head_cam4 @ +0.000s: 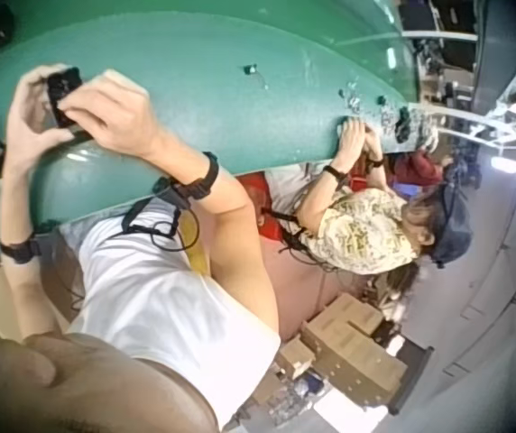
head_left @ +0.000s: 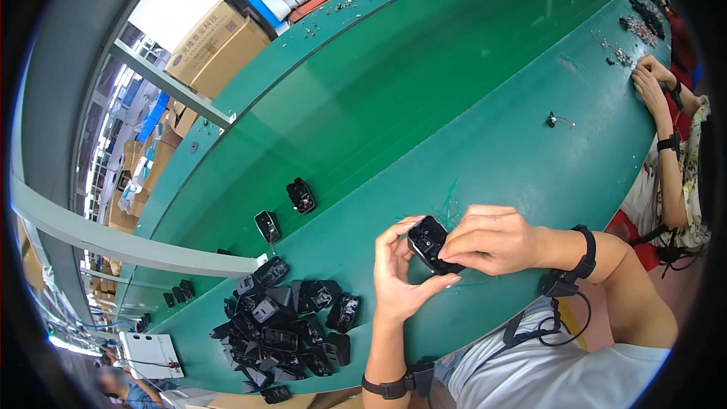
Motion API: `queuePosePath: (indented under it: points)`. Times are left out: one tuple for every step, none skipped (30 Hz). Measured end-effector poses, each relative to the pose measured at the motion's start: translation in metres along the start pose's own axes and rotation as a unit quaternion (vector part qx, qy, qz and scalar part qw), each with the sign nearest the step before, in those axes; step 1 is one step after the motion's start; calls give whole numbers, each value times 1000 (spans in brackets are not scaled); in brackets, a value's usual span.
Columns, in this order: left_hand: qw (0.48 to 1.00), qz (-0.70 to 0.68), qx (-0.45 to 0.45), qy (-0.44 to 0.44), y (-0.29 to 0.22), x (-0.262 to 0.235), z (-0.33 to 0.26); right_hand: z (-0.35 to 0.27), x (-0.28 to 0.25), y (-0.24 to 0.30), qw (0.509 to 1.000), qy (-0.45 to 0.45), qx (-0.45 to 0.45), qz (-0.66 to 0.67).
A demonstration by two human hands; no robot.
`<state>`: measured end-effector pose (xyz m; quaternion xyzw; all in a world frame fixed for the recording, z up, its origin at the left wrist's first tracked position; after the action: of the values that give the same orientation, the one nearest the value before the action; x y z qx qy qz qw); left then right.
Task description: The person picks black plastic electronic housings from a cardboard box and places them on a green workbench. They then insert small green zip ties into the housings and secure them by hand. The person repeats this process for multiple units, occasionally adjusting the position of the items on the table.
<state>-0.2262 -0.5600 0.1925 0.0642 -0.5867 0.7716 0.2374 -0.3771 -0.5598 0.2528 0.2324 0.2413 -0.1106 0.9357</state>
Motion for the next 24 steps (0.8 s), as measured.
queuePosePath:
  points:
    - [1000,10,-1,-3,0,0,0,0,0,0,1000,-4,-1,1]
    - [1000,19,-1,-7,0,0,0,0,1,0,1000,2,-2,-4]
    - [1000,29,-2,-10,0,0,1,0,1,0,1000,9,-4,-10]
    - [999,49,7,2,0,0,0,-1,3,-1,1000,17,-6,-14]
    - [997,70,15,14,-1,0,0,0,3,-1,1000,19,-5,-13]
    - [995,90,24,26,-2,0,0,2,2,-1,1000,21,-3,-11]
    - [995,98,30,19,-1,0,-1,-1,3,-2,1000,29,3,-8]
    - [994,106,37,12,0,0,-1,-1,3,-3,1000,29,9,-9]
    - [994,109,22,8,2,-1,-1,0,3,-4,999,28,14,-9]
    - [996,87,4,10,1,-1,0,2,3,-5,1000,22,16,-12]
    - [996,84,9,18,2,0,0,0,5,-7,999,40,35,2]
    - [996,82,15,25,2,1,-1,-2,7,-10,998,53,43,19]
    - [997,74,10,11,2,-2,-1,-2,10,-12,996,62,48,38]
    - [998,66,5,-2,2,-4,-2,-2,13,-13,994,72,54,56]
    - [998,58,1,-16,2,-7,-3,-2,14,-13,991,91,69,69]
    - [996,79,21,-28,-3,-9,-2,-2,13,-11,987,110,80,82]
    - [993,100,41,-39,-7,-12,-2,-1,15,-12,983,129,91,96]
    - [989,121,61,-51,-11,-15,-1,2,17,-12,981,131,89,115]
    - [984,142,90,-60,-14,-15,-1,0,20,-11,977,135,94,133]
    - [983,133,102,-78,-13,-15,-2,-2,23,-11,974,138,99,152]
    - [981,123,113,-95,-11,-15,-4,-7,28,-15,956,146,147,206]
    - [979,114,128,-110,-11,-15,-5,-11,34,-19,935,152,191,258]
    - [979,116,132,-99,-9,-12,-5,-18,40,-23,909,157,233,308]
    - [980,118,135,-89,-7,-11,-6,-25,48,-26,878,162,275,357]
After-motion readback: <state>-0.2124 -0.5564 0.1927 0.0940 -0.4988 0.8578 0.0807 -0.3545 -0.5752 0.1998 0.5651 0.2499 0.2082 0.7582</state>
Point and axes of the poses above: each hand's wrist, its own z-axis towards the middle knuckle, its own x-axis out of the palm, y = z × x, the point moved 8 cm from there along z, towards the middle knuckle, and after that the axes turned 15 degrees about -z, right-handed, at the moved point
